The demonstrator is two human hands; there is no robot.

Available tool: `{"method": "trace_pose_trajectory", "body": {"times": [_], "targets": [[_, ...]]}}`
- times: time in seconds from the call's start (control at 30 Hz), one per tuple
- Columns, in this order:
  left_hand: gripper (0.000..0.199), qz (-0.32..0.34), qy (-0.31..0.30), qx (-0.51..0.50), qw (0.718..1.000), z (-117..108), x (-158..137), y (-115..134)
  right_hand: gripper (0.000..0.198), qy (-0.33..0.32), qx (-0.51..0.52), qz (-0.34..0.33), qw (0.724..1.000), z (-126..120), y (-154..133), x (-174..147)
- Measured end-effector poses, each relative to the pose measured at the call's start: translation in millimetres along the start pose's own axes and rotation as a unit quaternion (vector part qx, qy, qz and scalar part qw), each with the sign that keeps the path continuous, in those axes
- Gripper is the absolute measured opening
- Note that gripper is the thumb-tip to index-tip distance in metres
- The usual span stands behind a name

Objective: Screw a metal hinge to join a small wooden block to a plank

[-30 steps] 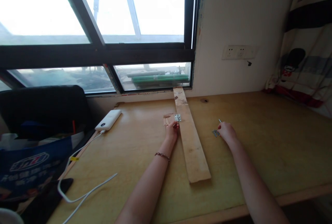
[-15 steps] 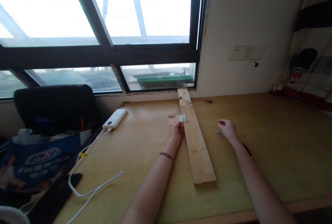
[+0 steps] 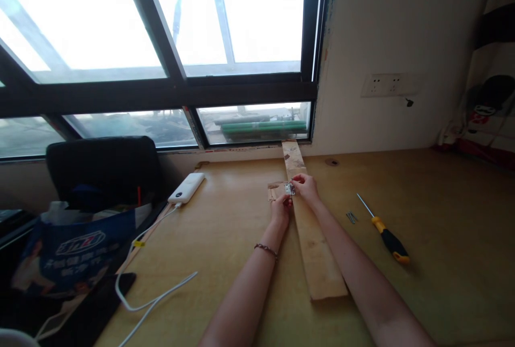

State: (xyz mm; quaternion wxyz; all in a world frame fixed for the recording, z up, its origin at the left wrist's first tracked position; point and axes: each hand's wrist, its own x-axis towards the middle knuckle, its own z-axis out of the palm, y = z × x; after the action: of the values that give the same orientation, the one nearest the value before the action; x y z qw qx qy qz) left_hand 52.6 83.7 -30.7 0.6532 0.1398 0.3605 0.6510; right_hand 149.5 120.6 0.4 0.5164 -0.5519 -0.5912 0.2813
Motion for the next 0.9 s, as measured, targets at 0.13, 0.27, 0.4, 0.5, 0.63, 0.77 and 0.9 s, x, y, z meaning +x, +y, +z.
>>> {"method": "trace_pose_trajectory", "body": {"times": [0.13, 0.27, 0.4, 0.5, 0.63, 0.77, 0.9], "targets": [[0.007, -0.001, 0.004, 0.005, 1.000, 0.0, 0.3, -0.7, 0.020, -0.004, -0.050, -0.016, 0.999, -1.3, -2.5, -4.1], [0.007, 0.012, 0.009, 0.010, 1.000, 0.5, 0.8, -1.5, 0.018, -0.005, -0.107, -0.036, 0.994, -4.1, -7.6, -8.3], [0.006, 0.018, 0.006, 0.022, 1.000, 0.1, 0.0, -1.6, 0.019, -0.008, -0.143, -0.043, 0.989, -4.8, -12.2, -10.6], [0.006, 0.028, 0.000, 0.027, 0.999, 0.4, -2.4, -0.7, 0.019, -0.014, -0.159, -0.049, 0.986, -4.6, -13.6, -11.2], [0.006, 0.037, 0.001, 0.031, 0.999, 2.4, -5.8, 1.3, 0.017, -0.024, -0.170, -0.055, 0.984, -4.0, -13.4, -11.4], [0.009, 0.029, -0.002, 0.020, 0.999, 3.5, -6.3, 2.7, 0.013, -0.018, -0.175, -0.071, 0.982, -2.8, -12.8, -11.1], [0.006, 0.025, -0.012, 0.027, 0.999, 1.6, -5.3, 2.9, 0.011, -0.026, -0.179, -0.089, 0.979, -2.0, -13.5, -10.5]]}}
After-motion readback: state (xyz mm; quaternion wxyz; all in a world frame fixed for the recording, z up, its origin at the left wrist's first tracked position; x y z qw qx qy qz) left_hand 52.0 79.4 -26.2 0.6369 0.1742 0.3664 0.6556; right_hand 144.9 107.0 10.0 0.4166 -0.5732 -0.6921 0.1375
